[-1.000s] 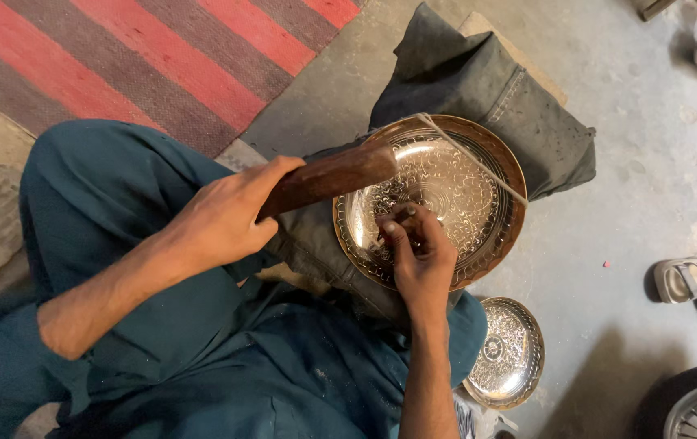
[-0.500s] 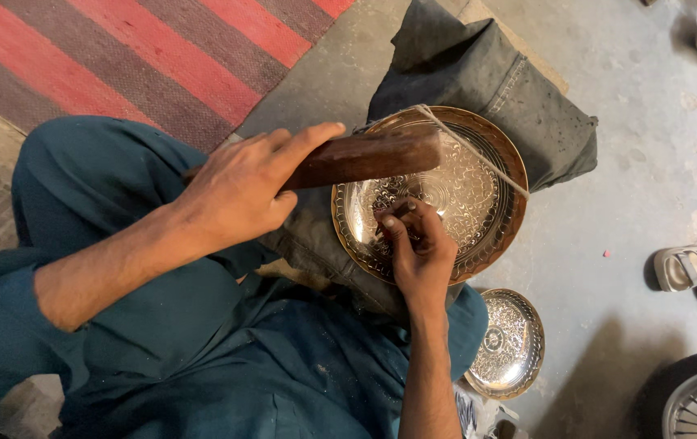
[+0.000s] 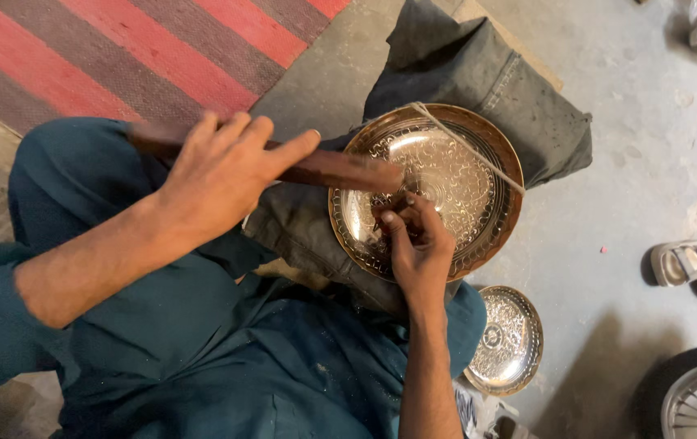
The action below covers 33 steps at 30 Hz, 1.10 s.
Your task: The person sits cross-legged on the floor with a brass plate resting on a padded sandbag. They hold a small punch against the plate's engraved surface and strike it with a wooden mallet, repositioning the punch repeatedly to work the decorative pattern, occasionally rotating the plate and adjusting a string around it.
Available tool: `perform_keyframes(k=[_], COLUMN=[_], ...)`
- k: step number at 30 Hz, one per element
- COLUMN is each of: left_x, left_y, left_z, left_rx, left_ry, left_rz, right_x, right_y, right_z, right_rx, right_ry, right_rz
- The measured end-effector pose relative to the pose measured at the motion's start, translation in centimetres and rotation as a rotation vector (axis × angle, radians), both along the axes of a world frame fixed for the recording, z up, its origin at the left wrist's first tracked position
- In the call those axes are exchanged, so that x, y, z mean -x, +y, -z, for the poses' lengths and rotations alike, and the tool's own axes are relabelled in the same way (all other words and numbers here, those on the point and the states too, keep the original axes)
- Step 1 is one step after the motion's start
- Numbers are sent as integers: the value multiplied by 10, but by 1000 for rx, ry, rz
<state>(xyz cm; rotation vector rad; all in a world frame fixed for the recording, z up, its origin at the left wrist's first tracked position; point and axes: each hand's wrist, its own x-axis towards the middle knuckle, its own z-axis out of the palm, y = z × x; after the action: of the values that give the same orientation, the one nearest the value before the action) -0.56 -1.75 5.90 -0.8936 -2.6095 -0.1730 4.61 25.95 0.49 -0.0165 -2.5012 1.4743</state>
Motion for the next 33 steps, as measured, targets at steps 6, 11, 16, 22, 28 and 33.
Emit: perform_keyframes(k=[6, 11, 16, 22, 28, 33], left_x=[-9, -11, -11, -6, -6, -4], left_y=[6, 6, 8, 11, 8, 9], left_z=[-3, -3, 1, 9, 13, 15], left_rx=[-268, -300, -421, -112, -164, -209], left_ry=[-507, -416, -384, -100, -57, -78], left_rz=[-52, -12, 56, 33, 50, 55], right_x=[-2, 1, 0, 0, 0, 0], right_y=[-2, -3, -2, -1, -2, -2], right_z=[3, 6, 7, 6, 2, 0], right_rx=[62, 135, 119, 27, -51, -66], right_ry=[111, 68, 111, 50, 85, 92], right_rz=[-85, -73, -101, -36, -22, -48])
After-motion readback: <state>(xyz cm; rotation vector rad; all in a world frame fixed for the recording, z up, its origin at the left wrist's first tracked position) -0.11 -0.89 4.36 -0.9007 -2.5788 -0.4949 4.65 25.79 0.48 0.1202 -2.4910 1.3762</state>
